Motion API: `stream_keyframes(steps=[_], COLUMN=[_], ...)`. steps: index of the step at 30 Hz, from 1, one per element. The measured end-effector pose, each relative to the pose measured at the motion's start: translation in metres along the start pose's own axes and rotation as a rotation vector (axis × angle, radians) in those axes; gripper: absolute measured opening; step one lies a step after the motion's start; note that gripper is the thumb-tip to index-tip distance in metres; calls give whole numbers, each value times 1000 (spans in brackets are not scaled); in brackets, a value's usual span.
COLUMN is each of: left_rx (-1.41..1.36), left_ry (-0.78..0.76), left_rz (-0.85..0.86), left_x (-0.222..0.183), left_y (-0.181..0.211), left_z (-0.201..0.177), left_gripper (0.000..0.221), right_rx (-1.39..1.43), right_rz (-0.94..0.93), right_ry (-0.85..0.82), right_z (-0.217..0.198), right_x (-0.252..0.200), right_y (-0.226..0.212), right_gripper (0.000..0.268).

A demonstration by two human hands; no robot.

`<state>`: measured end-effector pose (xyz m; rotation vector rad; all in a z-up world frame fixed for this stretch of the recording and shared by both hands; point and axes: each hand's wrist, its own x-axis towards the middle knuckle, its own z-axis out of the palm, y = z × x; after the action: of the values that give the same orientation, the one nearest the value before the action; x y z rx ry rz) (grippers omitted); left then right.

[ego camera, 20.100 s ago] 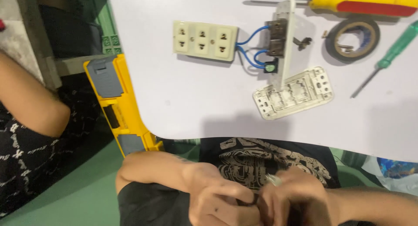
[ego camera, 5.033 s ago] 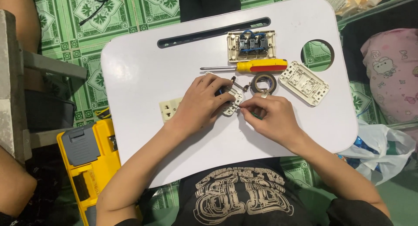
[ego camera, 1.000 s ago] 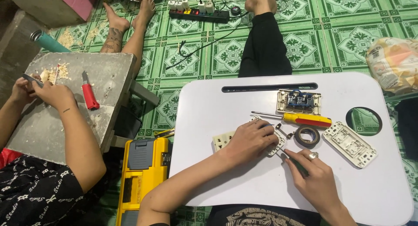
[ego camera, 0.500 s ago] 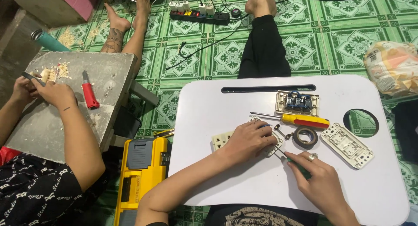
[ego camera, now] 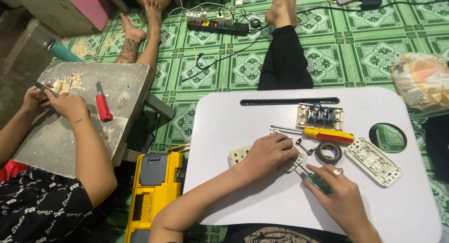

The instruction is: A person is wiring and assembling an electrical switch plate and outlet module on a small table.

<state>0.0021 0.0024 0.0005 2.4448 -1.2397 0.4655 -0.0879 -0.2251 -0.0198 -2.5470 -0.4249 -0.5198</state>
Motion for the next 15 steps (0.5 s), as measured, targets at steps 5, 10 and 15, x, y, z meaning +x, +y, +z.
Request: stream_keyframes(steps=[5, 10, 15], left_rx=[-18, 18, 31], left_ry=[-37, -53, -77], left_rz=[-1, 18, 18], left_x=[-2, -4, -5], left_y=[0, -4, -6], left_z=[2, 7, 11], left_gripper=[7, 4, 6], right_rx=[386, 329, 262], right_rz=[620, 320, 121], right_ry=[-297, -111, 18], right_z=[-29, -14, -10], right_x=[17, 4, 1], right_y=[-16, -8, -13], right_gripper=[27, 25, 24])
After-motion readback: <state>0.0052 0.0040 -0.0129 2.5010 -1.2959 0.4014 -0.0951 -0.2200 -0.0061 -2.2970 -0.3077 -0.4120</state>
